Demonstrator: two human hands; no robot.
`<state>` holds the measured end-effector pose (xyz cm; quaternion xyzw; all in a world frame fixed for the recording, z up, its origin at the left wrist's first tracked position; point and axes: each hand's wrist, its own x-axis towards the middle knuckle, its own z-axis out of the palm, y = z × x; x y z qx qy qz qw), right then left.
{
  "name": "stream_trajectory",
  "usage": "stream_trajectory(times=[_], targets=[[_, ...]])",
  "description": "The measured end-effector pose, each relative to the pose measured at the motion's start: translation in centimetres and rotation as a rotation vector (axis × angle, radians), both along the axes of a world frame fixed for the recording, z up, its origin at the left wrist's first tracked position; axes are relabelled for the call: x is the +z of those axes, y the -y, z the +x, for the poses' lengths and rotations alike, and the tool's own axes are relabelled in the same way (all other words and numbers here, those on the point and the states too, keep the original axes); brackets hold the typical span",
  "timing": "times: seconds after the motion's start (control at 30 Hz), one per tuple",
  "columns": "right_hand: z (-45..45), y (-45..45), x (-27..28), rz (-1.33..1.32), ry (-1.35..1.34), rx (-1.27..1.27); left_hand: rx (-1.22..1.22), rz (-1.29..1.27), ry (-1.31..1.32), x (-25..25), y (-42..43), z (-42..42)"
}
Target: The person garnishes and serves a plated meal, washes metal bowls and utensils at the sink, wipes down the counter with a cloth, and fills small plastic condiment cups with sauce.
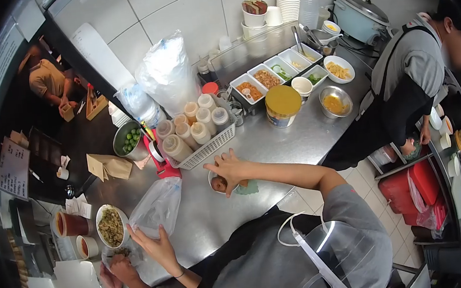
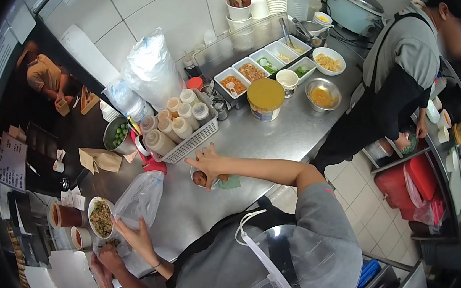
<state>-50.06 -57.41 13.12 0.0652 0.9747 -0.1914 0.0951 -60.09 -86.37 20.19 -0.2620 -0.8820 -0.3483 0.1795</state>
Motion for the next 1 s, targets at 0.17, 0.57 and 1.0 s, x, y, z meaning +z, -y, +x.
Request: stream_trajectory(times=[0.17, 0.57, 1.0], targets=[[-0.1, 0.1, -1.5, 0.114, -0.043, 0.081, -0.055, 0.033, -0.006, -0.1, -1.0, 0.1], [-0.9, -0.4, -1.3, 0.319, -0.055, 0.338, -0.137, -0.015, -0.040, 0.0, -2.0, 0.5], [1.1, -1.3, 0.9, 0.252, -0.090, 0.345, -0.145, -0.018, 0.029, -0.4, -2.0, 0.8]])
